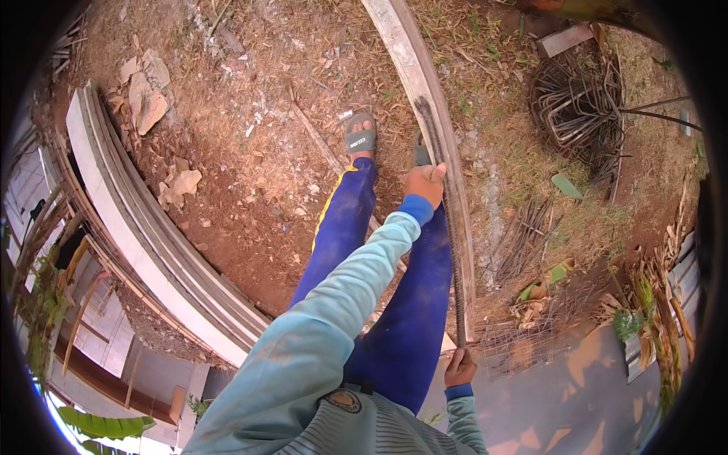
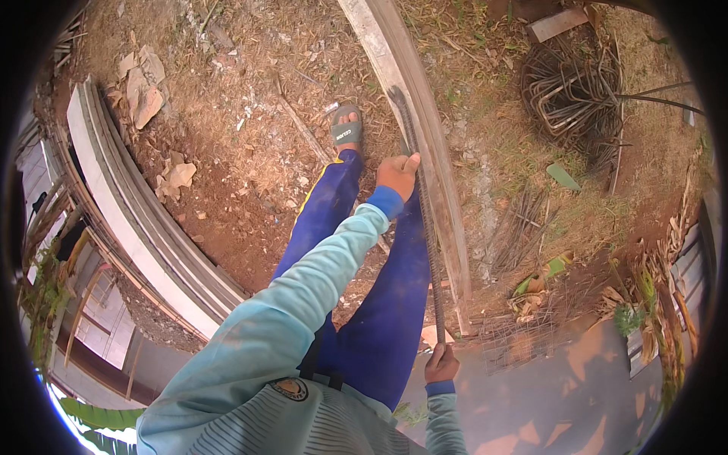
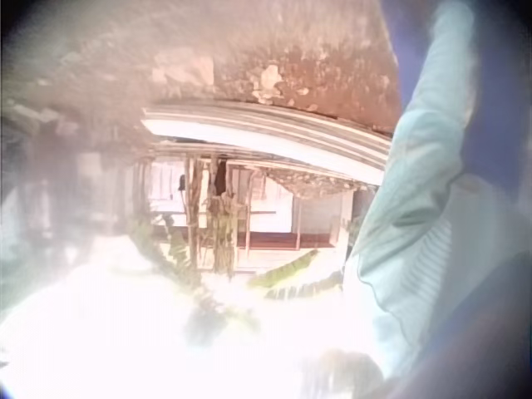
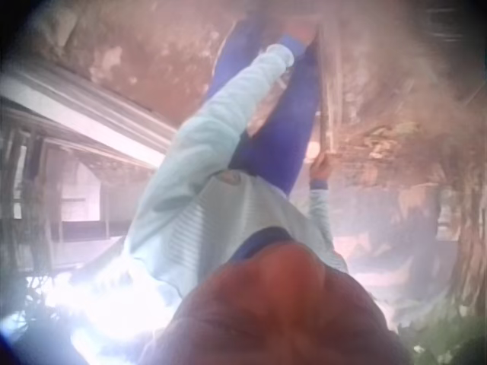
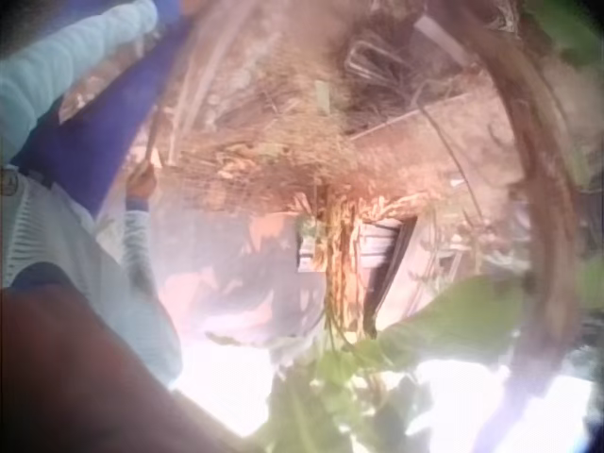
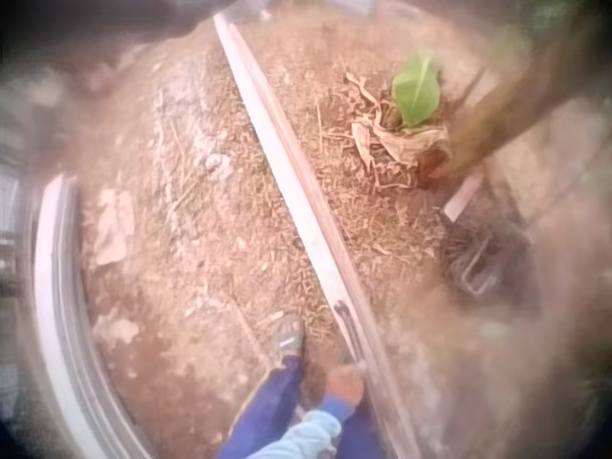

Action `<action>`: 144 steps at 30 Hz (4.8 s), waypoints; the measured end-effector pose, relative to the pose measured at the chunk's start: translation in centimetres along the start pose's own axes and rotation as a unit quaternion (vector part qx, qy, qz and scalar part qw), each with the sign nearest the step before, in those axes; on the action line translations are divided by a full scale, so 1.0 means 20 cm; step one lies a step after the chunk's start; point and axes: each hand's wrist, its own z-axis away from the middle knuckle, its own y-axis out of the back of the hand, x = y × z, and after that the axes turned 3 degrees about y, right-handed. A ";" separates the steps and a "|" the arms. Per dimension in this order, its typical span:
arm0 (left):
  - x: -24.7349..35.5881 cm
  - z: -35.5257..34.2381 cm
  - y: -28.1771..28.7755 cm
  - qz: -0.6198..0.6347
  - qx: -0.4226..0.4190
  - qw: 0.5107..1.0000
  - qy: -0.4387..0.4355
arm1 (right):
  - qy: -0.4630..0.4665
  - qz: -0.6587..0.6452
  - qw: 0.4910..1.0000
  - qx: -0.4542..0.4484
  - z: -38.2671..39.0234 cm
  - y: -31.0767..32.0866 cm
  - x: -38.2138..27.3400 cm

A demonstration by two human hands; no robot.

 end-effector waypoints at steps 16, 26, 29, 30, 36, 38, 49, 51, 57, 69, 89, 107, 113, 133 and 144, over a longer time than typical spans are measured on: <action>-0.09 -0.04 -0.02 -0.091 -0.015 0.995 0.044 | 0.020 -0.068 0.996 -0.051 -0.36 -0.15 0.25; 0.04 -0.07 -0.12 -0.152 -0.036 0.988 0.004 | 0.116 0.044 0.992 0.003 -0.75 -0.23 0.75; 0.06 -0.06 -0.18 -0.161 -0.022 0.987 0.007 | 0.112 0.047 0.992 0.029 -0.80 -0.22 0.77; 0.07 -0.06 -0.19 -0.171 -0.017 0.985 -0.001 | 0.112 0.045 0.992 0.029 -0.82 -0.22 0.77; -0.01 -0.10 -0.17 -0.213 -0.027 0.977 0.003 | 0.139 0.049 0.989 -0.002 -0.91 -0.24 0.87; 0.01 -0.06 -0.16 -0.193 -0.024 0.981 0.016 | 0.127 0.021 0.992 -0.019 -0.91 -0.26 0.90; 0.02 -0.55 0.35 -0.062 -0.014 0.997 0.037 | 0.149 0.031 0.988 -0.014 -1.06 -0.34 0.95; 0.27 -0.62 0.36 -0.002 -0.005 0.988 0.152 | 0.165 0.028 0.986 -0.005 -1.09 -0.34 0.96; 0.48 -0.80 0.27 -0.155 -0.081 0.960 0.221 | 0.137 0.018 0.989 -0.054 -1.27 -0.36 1.01; 0.41 -0.83 0.40 -0.313 -0.136 0.919 0.197 | 0.172 0.048 0.984 -0.017 -1.79 -0.39 1.06; 0.12 -0.07 0.43 0.388 -0.089 0.904 0.156 | 0.036 -0.094 0.993 -0.055 -0.51 0.13 0.60; -0.30 0.51 0.11 0.386 -0.228 0.849 0.279 | -0.150 0.095 0.984 -0.007 0.45 0.33 0.14; -0.17 0.60 -0.02 0.218 -0.228 0.882 0.351 | -0.164 0.148 0.975 -0.025 0.49 0.44 -0.21; -0.41 0.60 -0.38 0.054 -0.101 0.972 0.207 | -0.059 0.109 0.992 -0.022 0.24 0.25 0.39; -0.27 0.61 -0.54 0.021 -0.088 0.991 0.099 | -0.025 0.066 0.997 0.011 -0.01 0.16 0.79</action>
